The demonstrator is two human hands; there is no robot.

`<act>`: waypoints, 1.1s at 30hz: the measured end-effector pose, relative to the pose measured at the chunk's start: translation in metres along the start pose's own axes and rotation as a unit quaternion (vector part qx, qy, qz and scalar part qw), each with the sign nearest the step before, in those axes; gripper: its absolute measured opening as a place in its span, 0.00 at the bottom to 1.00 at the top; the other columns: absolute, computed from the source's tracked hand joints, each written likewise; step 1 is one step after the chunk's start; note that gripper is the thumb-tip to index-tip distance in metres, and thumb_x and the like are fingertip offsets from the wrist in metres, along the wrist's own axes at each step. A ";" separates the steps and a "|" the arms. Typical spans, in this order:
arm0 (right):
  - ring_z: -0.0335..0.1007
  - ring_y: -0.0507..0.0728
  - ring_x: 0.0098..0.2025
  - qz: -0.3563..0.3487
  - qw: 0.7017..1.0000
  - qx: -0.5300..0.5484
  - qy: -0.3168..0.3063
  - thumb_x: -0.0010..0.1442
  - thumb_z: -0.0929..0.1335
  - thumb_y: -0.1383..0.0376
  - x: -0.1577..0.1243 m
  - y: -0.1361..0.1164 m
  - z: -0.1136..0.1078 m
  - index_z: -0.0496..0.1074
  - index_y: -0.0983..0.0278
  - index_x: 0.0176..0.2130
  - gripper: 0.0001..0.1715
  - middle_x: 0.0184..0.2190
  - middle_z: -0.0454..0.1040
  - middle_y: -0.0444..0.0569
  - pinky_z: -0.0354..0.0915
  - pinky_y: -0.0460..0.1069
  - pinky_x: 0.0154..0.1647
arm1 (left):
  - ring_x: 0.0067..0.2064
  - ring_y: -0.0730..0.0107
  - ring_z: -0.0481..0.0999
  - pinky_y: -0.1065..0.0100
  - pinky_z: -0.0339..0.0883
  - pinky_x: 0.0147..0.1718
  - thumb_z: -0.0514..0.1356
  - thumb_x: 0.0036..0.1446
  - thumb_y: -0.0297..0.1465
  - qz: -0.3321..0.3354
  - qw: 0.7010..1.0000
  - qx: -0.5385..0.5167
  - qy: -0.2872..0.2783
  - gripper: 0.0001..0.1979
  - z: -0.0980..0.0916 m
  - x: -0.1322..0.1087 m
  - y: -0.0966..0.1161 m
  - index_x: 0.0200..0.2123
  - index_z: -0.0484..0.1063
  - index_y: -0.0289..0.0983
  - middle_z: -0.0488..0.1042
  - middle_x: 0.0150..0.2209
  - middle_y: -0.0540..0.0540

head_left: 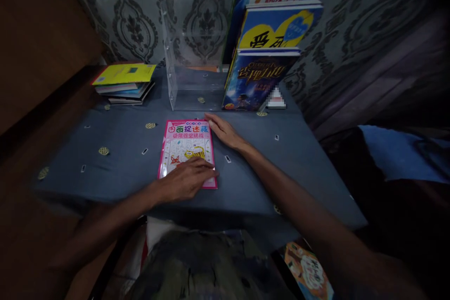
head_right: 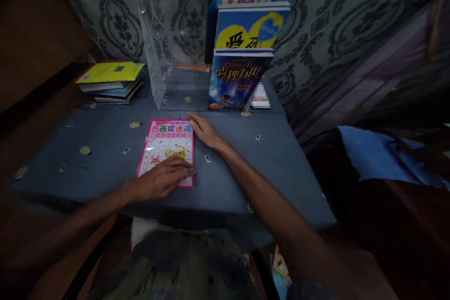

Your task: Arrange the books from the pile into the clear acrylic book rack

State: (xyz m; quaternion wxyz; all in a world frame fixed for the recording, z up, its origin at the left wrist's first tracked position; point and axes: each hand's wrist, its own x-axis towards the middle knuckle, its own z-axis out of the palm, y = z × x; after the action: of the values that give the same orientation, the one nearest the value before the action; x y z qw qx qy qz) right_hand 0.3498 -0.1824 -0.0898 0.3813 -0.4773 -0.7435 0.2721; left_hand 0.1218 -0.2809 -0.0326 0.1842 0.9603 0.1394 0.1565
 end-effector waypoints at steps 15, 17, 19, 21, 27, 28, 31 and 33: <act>0.65 0.63 0.62 -0.021 0.999 -0.045 0.003 0.68 0.59 0.48 -0.007 -0.005 0.003 0.65 0.58 0.63 0.31 0.61 0.70 0.51 0.58 0.63 0.65 | 0.55 0.61 0.74 0.56 0.65 0.55 0.50 0.69 0.23 0.088 0.991 0.098 -0.012 0.13 0.013 -0.013 0.013 0.53 0.67 0.35 0.79 0.48 0.41; 0.65 0.64 0.62 -0.025 0.999 -0.044 0.002 0.68 0.59 0.49 -0.007 -0.005 0.003 0.65 0.58 0.63 0.31 0.61 0.70 0.51 0.59 0.63 0.65 | 0.55 0.62 0.74 0.56 0.66 0.55 0.51 0.68 0.23 0.087 0.990 0.107 -0.011 0.13 0.012 -0.010 0.007 0.53 0.68 0.36 0.79 0.49 0.41; 0.66 0.64 0.61 -0.031 0.998 -0.048 0.001 0.68 0.58 0.51 -0.007 -0.006 0.002 0.65 0.59 0.63 0.30 0.61 0.71 0.52 0.59 0.64 0.64 | 0.55 0.61 0.73 0.56 0.66 0.54 0.51 0.68 0.23 0.080 0.991 0.110 -0.008 0.13 0.012 -0.008 0.001 0.53 0.68 0.36 0.79 0.48 0.41; 0.68 0.65 0.59 -0.036 0.998 -0.057 -0.004 0.68 0.59 0.52 -0.007 -0.007 0.002 0.65 0.60 0.63 0.30 0.60 0.72 0.53 0.58 0.65 0.64 | 0.55 0.61 0.73 0.56 0.67 0.54 0.52 0.67 0.22 0.072 0.992 0.107 -0.006 0.14 0.014 -0.005 -0.004 0.53 0.68 0.35 0.80 0.46 0.40; 0.69 0.66 0.58 -0.037 0.996 -0.085 -0.016 0.68 0.59 0.53 -0.009 -0.006 0.001 0.64 0.58 0.64 0.29 0.59 0.72 0.53 0.58 0.67 0.64 | 0.56 0.64 0.73 0.59 0.66 0.56 0.51 0.66 0.22 0.033 0.999 0.009 0.007 0.17 0.010 -0.004 -0.016 0.55 0.68 0.37 0.78 0.49 0.41; 0.68 0.66 0.60 -0.039 0.995 -0.092 -0.020 0.67 0.59 0.54 -0.010 -0.006 0.002 0.64 0.58 0.64 0.29 0.60 0.71 0.53 0.56 0.68 0.65 | 0.55 0.65 0.74 0.60 0.67 0.55 0.50 0.67 0.24 0.014 0.999 -0.016 0.030 0.16 0.005 -0.005 -0.023 0.55 0.68 0.38 0.78 0.50 0.42; 0.64 0.67 0.63 -0.045 0.991 -0.121 -0.035 0.66 0.61 0.57 -0.012 -0.005 0.003 0.62 0.58 0.64 0.29 0.63 0.68 0.54 0.50 0.71 0.67 | 0.53 0.65 0.75 0.62 0.69 0.52 0.49 0.68 0.27 -0.077 0.988 -0.041 0.129 0.15 -0.017 -0.010 -0.061 0.54 0.69 0.38 0.77 0.51 0.42; 0.63 0.67 0.64 -0.049 0.987 -0.150 -0.039 0.66 0.60 0.59 -0.012 -0.007 0.006 0.63 0.59 0.64 0.29 0.63 0.68 0.56 0.49 0.72 0.67 | 0.53 0.64 0.75 0.61 0.68 0.53 0.49 0.67 0.26 -0.171 0.967 -0.007 0.187 0.16 -0.032 -0.013 -0.097 0.53 0.71 0.37 0.77 0.51 0.42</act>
State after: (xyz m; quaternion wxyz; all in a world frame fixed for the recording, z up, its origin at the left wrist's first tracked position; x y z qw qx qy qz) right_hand 0.3438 -0.1965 -0.0914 0.2886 -0.4810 -0.8129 0.1569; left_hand 0.0778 -0.1887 -0.0459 0.1853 0.8746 0.3323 0.3006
